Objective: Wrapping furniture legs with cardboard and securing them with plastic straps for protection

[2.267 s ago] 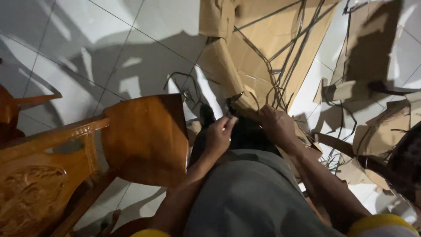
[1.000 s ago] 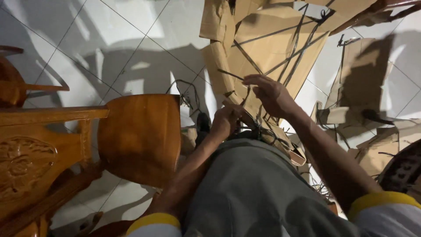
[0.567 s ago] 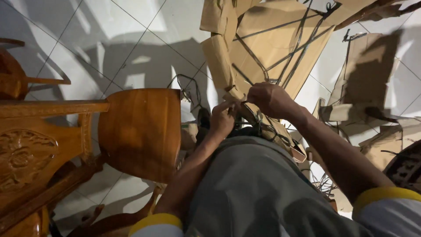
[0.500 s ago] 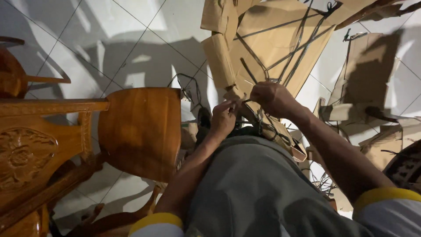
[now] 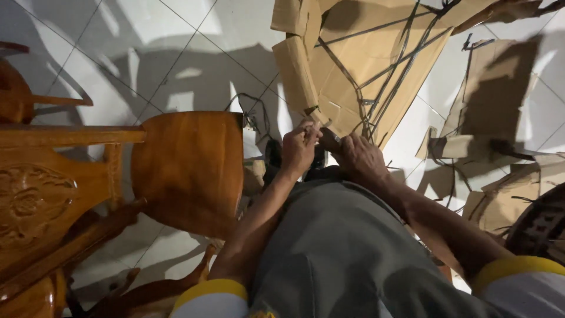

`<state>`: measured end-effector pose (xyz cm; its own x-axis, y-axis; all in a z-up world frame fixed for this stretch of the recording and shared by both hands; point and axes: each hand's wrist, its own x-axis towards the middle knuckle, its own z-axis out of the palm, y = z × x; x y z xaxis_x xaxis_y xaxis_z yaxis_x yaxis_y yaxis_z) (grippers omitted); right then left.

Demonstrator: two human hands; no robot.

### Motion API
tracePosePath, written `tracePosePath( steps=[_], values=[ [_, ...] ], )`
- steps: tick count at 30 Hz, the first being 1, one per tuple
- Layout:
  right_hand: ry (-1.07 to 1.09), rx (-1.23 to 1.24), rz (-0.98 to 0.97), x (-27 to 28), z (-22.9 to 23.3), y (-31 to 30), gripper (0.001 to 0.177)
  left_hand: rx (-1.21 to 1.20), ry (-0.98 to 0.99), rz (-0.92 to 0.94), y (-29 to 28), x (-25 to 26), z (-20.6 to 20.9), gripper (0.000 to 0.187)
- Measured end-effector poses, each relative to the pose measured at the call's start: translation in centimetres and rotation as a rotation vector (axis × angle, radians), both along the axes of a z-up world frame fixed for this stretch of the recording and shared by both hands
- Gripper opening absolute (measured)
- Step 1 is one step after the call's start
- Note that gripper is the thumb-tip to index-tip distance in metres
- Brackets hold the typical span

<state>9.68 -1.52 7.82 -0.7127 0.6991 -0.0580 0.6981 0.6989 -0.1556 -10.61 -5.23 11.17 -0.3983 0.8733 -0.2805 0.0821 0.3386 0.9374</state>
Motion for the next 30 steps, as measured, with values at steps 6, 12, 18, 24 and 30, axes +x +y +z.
tracePosePath(
  steps=[6,12,18,24,30],
  values=[
    [0.326,0.190,-0.011,-2.1,2.4,-0.4,0.028,0.023,-0.056,0.015,-0.3,0.1,-0.9,0.030],
    [0.340,0.184,-0.108,-1.1,-2.8,0.3,0.032,0.014,-0.030,0.004,-0.6,0.2,-0.6,0.041],
    [0.437,0.031,-0.031,-2.6,2.7,0.9,0.030,0.054,0.074,-0.121,0.0,0.6,2.1,0.043],
    [0.385,-0.477,-0.359,-2.9,2.6,1.1,0.025,0.045,0.216,-0.263,0.0,2.0,-1.2,0.044],
    [0.466,-0.360,-0.296,-2.6,2.3,1.2,0.023,-0.121,0.048,-0.245,-0.5,2.0,-3.3,0.036]
  ],
)
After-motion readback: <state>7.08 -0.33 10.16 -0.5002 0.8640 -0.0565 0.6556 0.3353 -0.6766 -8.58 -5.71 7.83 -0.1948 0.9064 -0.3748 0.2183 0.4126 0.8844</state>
